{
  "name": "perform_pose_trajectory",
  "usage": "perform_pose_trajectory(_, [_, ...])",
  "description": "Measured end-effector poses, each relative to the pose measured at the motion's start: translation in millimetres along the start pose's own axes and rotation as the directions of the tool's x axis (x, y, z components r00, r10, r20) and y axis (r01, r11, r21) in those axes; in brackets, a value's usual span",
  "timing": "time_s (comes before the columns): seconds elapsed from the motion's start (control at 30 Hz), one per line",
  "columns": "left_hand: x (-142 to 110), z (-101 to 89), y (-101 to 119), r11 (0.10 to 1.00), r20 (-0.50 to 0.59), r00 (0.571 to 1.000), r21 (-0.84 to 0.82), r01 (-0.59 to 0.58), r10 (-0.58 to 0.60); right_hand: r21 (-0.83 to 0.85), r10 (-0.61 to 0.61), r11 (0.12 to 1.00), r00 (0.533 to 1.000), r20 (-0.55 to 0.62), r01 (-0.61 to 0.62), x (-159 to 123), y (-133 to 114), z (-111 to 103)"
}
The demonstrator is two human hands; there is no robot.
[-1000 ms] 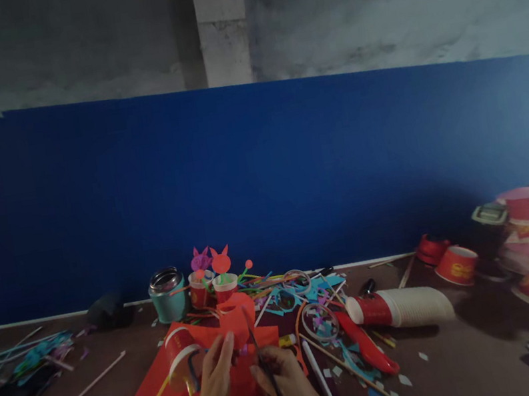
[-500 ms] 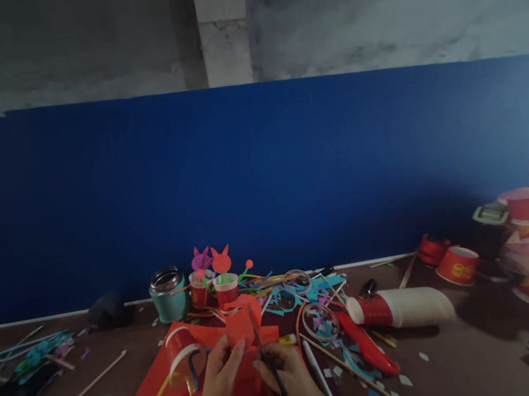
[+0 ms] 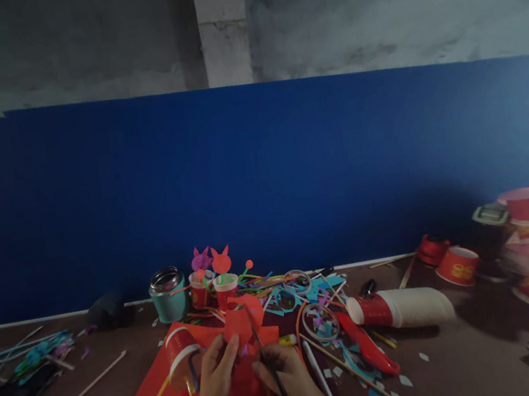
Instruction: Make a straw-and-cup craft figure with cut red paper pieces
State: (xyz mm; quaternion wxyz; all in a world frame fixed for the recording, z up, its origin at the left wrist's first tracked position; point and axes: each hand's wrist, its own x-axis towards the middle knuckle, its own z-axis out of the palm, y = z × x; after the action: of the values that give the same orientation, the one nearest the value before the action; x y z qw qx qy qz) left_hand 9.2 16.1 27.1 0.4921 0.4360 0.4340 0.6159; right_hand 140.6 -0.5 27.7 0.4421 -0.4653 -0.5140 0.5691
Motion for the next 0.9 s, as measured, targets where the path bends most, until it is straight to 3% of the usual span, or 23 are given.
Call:
perform_pose_trajectory(0.43, [-2.1, 2.6, 3.1, 0.999, 0.018, 1.000, 0.031, -0.016, 0.015, 0.064, -0.148, 0.987, 0.988, 0.035, 0.146, 1.3, 8.1, -1.4])
perform_pose_trajectory(0.6, [-3.1, 4.3, 8.4, 1.000, 0.020, 1.000, 0.010, 0.003, -0.003, 0.060, -0.075, 0.996, 0.996, 0.041, 0.073, -2.2, -0.6, 0.0])
perform_pose_trajectory(0.77, [-3.2, 5.0, 8.6, 1.000, 0.007, 1.000, 0.008, -0.008, 0.008, 0.068, -0.143, 0.988, 0.988, 0.063, 0.139, -1.8, -1.5, 0.0])
perform_pose_trajectory(0.9, [-1.4, 3.2, 4.5, 1.000, 0.026, 1.000, 0.012, -0.006, 0.006, 0.070, -0.111, 0.992, 0.993, 0.046, 0.108, -1.1, 0.9, -0.4])
